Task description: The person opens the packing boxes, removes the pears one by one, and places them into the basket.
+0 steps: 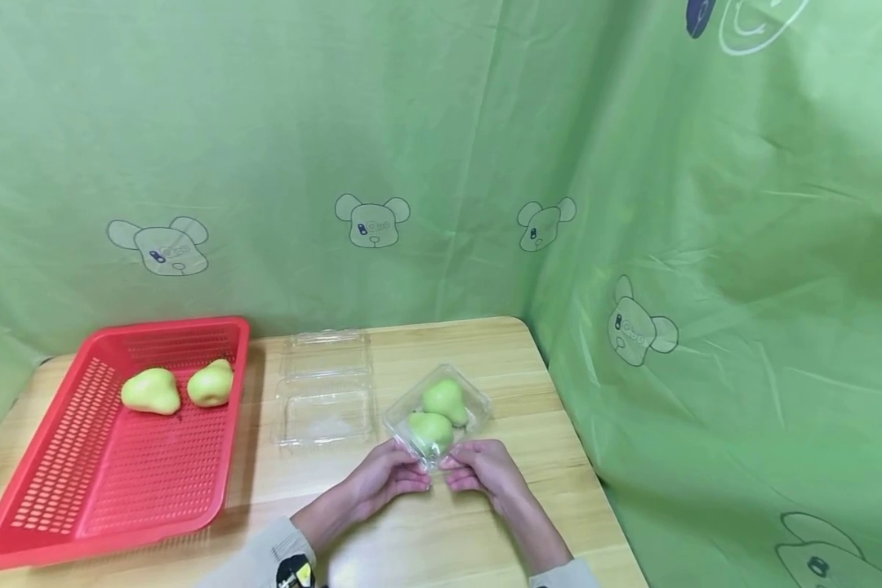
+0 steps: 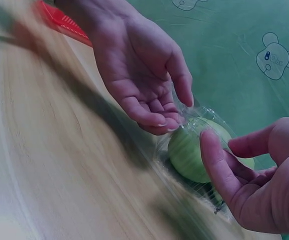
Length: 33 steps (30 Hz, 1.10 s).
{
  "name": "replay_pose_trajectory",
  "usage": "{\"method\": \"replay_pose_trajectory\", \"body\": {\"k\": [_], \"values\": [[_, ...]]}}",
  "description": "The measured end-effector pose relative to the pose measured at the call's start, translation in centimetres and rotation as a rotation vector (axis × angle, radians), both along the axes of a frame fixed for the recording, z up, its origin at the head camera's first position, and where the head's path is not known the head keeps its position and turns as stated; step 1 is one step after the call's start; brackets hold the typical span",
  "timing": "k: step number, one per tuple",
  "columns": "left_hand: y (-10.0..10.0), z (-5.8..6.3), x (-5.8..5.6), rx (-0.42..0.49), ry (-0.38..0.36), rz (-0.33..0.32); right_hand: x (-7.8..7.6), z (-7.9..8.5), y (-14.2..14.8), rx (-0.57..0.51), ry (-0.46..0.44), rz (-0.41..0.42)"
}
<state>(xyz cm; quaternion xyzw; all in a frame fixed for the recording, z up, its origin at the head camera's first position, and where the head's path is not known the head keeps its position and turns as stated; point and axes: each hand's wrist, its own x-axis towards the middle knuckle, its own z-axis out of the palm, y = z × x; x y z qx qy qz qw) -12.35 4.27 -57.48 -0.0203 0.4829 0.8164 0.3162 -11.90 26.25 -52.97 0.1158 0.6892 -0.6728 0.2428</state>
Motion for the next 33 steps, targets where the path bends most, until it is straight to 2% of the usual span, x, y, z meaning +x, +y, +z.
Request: {"method": "replay_pose_trajectory", "body": {"k": [5, 12, 22, 33], "values": [[-0.1, 0.0, -0.2, -0.019, 0.012, -0.003, -0.2, -0.2, 0.3, 0.021, 0.000, 0.006], [-0.2, 0.0, -0.4, -0.034, 0.033, 0.001, -0.4, -0.7, 0.8, 0.064, -0.002, -0.071], [-0.2, 0.0, -0.2, -0.045, 0.028, 0.013, -0.8, -1.2, 1.7, -0.013, -0.031, -0.193], [0.0, -0.1, -0.2, -0.083, 0.037, 0.034, -0.8, -1.5, 2.0, -0.098, -0.034, -0.226]]}}
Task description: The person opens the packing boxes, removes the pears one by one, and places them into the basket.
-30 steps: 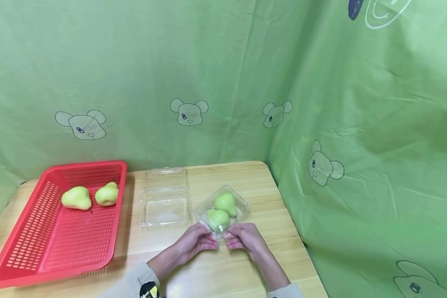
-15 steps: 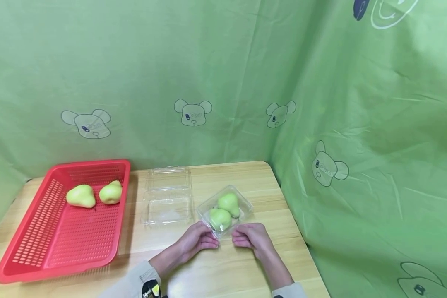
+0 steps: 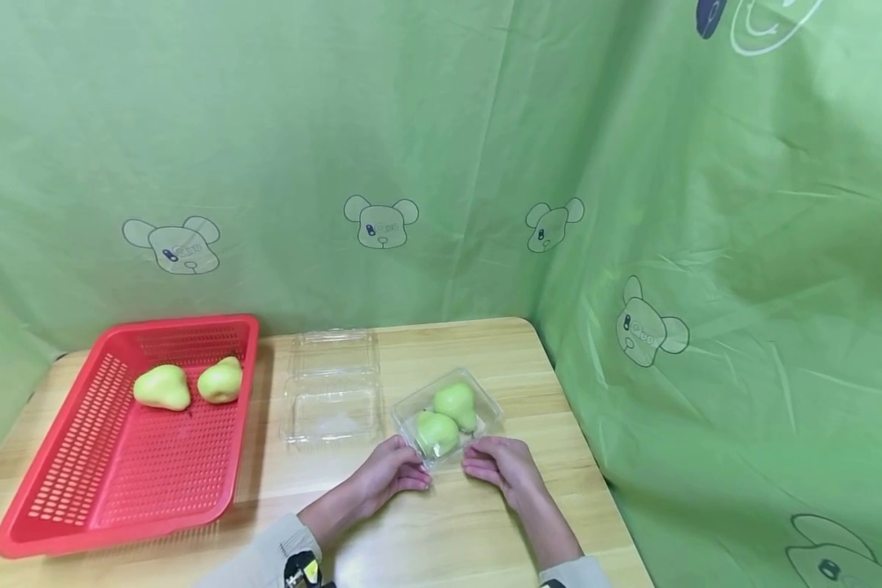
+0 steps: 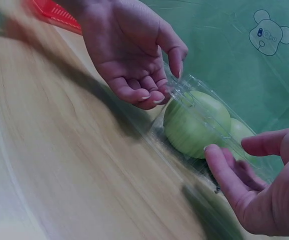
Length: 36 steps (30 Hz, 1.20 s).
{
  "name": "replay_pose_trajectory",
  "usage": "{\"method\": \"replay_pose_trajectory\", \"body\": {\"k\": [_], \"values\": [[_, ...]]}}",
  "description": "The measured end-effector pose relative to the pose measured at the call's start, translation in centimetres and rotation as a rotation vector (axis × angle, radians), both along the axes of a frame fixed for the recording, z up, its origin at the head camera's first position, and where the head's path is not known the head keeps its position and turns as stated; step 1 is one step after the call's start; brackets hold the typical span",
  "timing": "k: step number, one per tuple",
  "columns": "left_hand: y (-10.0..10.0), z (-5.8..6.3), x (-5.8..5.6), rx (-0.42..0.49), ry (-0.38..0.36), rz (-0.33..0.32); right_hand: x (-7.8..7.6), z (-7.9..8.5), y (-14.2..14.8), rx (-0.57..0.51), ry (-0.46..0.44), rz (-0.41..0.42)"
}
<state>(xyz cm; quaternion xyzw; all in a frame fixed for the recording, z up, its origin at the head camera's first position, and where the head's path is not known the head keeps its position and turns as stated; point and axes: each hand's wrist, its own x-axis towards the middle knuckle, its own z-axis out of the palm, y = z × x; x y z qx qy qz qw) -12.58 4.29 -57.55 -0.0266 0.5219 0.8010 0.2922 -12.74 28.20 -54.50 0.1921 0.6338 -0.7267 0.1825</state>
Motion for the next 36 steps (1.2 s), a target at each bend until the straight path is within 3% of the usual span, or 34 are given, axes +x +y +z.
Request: {"method": "replay_pose_trajectory", "body": {"k": [21, 31, 36], "values": [[0.4, -0.5, 0.7, 0.010, 0.007, 0.086, 0.5, -0.7, -1.6, -0.138, -0.001, -0.121], [1.2, -0.4, 0.8, -0.005, 0.026, 0.203, 1.0, -0.4, -1.6, -0.166, -0.025, -0.040], [1.3, -0.4, 0.8, -0.040, 0.052, 0.246, 1.2, -0.2, -0.9, -0.155, -0.040, -0.063]]}}
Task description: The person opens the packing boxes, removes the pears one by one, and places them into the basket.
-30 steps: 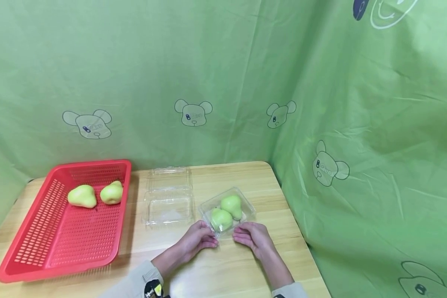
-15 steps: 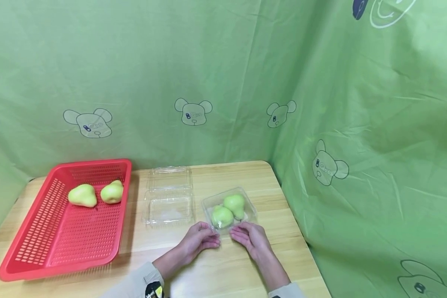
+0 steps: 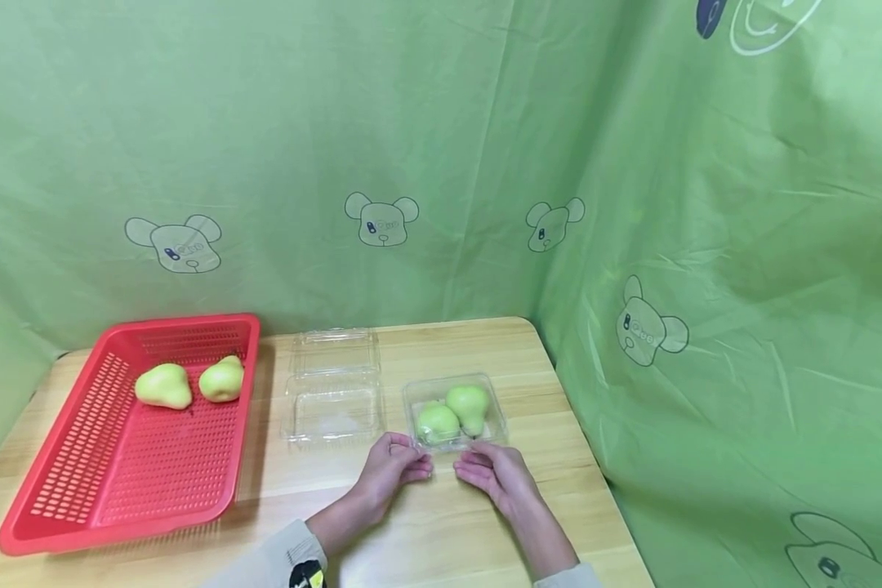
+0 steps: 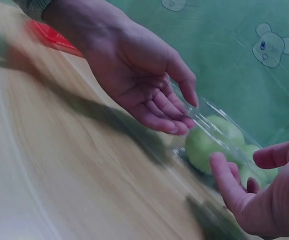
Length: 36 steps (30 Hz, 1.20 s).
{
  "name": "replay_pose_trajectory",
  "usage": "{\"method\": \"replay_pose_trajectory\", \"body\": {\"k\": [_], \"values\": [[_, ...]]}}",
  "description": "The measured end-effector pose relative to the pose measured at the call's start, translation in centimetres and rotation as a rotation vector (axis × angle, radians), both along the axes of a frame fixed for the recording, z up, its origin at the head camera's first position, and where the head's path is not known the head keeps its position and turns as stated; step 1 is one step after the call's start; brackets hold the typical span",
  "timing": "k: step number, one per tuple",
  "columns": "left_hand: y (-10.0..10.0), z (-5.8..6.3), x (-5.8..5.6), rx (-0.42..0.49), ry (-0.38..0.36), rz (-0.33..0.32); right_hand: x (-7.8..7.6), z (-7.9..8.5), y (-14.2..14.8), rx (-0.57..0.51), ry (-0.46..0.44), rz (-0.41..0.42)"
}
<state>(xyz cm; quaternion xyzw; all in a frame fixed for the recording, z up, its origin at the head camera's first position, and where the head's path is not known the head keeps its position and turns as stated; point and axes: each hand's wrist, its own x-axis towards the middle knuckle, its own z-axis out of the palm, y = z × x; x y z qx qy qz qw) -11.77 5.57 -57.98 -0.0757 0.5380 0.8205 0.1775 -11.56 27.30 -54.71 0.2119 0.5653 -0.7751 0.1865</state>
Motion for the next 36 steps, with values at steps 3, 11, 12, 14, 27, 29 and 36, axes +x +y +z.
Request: {"method": "replay_pose_trajectory", "body": {"k": [3, 11, 12, 14, 27, 29, 36], "values": [[-0.1, 0.0, 0.0, -0.007, 0.004, 0.003, -0.1, 0.0, 0.6, -0.001, -0.004, -0.047], [-0.4, 0.1, 0.0, -0.014, -0.010, 0.002, -0.2, 0.1, 1.6, 0.006, 0.008, -0.162], [-0.4, 0.1, 0.0, -0.013, -0.012, 0.001, -0.2, 0.1, 1.7, 0.003, 0.009, -0.177], [-0.4, 0.1, 0.0, -0.013, -0.015, 0.001, -0.2, 0.1, 1.7, 0.001, 0.011, -0.192], [0.4, -0.4, -0.2, 0.033, -0.055, 0.042, 0.2, -0.7, 0.6, -0.030, 0.028, -0.246], [0.6, -0.3, -0.2, 0.032, -0.062, 0.054, 0.3, -0.8, 0.4, -0.037, 0.027, -0.249], [0.9, 0.2, -0.4, 0.031, -0.090, 0.090, 0.7, -1.1, 0.0, -0.044, 0.021, -0.238]]}}
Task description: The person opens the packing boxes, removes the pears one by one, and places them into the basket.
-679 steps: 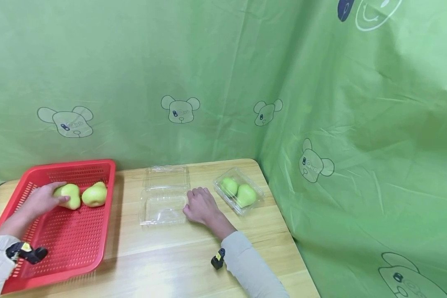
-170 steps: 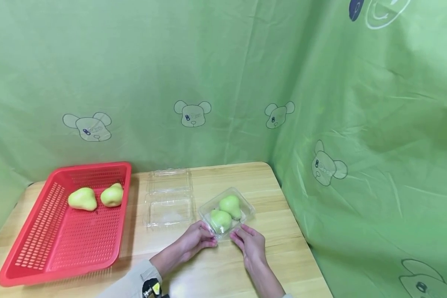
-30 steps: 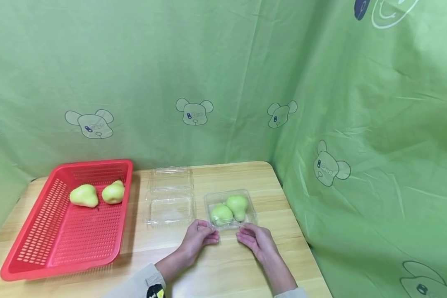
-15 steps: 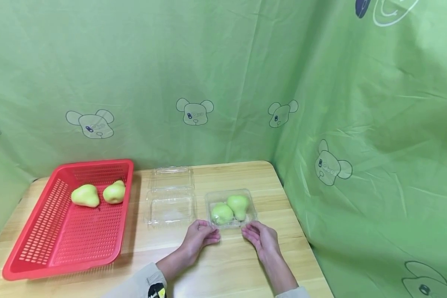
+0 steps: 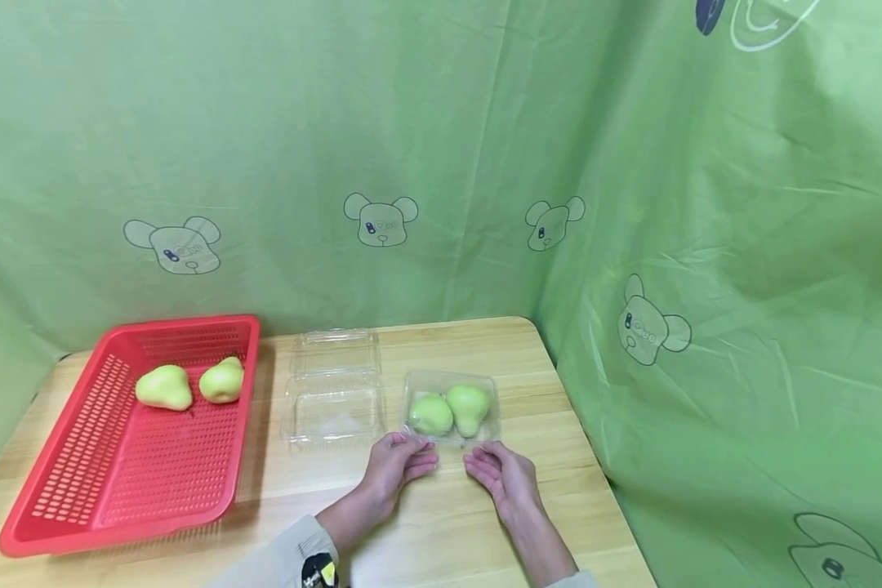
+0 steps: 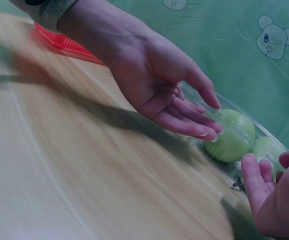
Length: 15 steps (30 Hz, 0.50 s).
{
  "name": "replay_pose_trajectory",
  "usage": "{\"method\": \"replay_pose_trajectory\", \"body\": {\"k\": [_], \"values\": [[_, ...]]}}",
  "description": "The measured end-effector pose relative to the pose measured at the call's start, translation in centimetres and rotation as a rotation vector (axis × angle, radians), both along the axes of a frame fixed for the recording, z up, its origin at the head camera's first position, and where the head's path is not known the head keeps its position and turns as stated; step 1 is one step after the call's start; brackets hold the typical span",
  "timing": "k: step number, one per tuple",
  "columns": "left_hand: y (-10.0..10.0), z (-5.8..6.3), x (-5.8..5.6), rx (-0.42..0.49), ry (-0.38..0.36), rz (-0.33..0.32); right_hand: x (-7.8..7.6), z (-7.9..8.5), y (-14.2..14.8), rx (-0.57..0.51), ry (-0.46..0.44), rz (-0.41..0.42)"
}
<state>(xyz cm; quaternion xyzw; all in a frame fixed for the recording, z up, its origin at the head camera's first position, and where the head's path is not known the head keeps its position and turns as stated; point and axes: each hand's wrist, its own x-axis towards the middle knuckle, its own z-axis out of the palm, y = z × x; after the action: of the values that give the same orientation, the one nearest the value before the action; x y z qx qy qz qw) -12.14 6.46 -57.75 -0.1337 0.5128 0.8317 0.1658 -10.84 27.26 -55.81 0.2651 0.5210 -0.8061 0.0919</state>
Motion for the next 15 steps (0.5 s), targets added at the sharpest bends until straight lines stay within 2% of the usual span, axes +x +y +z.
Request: {"method": "replay_pose_trajectory", "body": {"k": [15], "values": [[0.5, 0.1, -0.8, 0.025, -0.022, 0.033, 0.4, -0.4, -1.7, 0.050, -0.011, 0.074]]}}
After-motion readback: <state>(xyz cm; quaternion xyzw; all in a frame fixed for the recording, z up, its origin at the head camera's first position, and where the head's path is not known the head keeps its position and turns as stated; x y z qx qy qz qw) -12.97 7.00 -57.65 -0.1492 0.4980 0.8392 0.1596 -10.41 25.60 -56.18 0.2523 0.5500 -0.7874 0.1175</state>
